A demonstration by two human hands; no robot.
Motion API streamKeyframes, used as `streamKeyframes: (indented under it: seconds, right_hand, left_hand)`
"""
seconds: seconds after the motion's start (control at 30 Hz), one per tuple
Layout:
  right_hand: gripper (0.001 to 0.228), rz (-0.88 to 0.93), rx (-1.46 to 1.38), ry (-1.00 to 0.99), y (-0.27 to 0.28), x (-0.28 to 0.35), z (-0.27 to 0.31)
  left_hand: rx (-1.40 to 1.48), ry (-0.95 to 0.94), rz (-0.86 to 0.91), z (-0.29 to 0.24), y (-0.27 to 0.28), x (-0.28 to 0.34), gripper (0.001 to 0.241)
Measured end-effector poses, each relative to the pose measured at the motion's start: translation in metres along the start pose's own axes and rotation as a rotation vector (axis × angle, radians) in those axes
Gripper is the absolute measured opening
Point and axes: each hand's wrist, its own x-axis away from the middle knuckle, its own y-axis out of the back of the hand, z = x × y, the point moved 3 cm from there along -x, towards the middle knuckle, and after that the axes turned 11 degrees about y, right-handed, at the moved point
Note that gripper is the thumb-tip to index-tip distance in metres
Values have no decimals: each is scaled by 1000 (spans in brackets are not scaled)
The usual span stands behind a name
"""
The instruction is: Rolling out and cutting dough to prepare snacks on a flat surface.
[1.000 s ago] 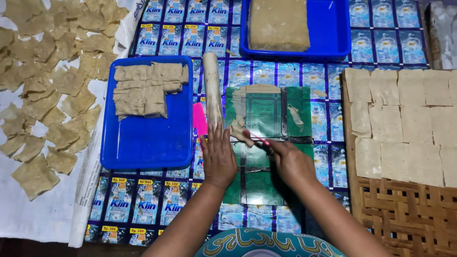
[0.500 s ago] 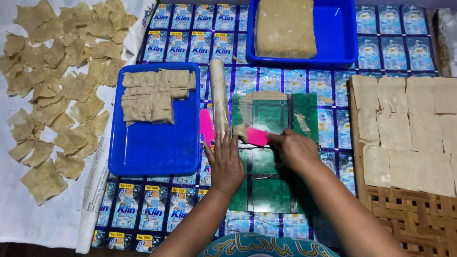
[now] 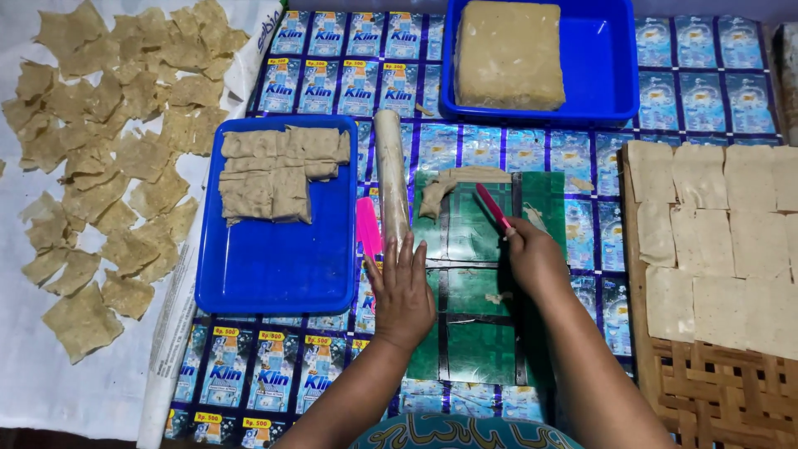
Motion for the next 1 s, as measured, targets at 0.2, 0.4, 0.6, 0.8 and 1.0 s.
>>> streamKeyframes:
  seconds: [0.2,0.4,0.6,0.8,1.0]
  right_hand:
    - [39,-72,-101,319,-31,-36,27]
    - [38,70,34,472,-55,-93,53]
    - [30,63,118,371,-29,-99,48]
    - [36,-17,246,351,5,-102,-3]
    - [41,-37,65,392,6,-94,-13]
  left_hand:
    - [14,12,28,0,2,1,58]
    - [-16,3,12,0,2,1,57]
    - [33,39,30,0,6,-3,56]
    - [-4,-22,133,-16,23,-10,50]
    - [221,-112,78,-42,-15,-65,39]
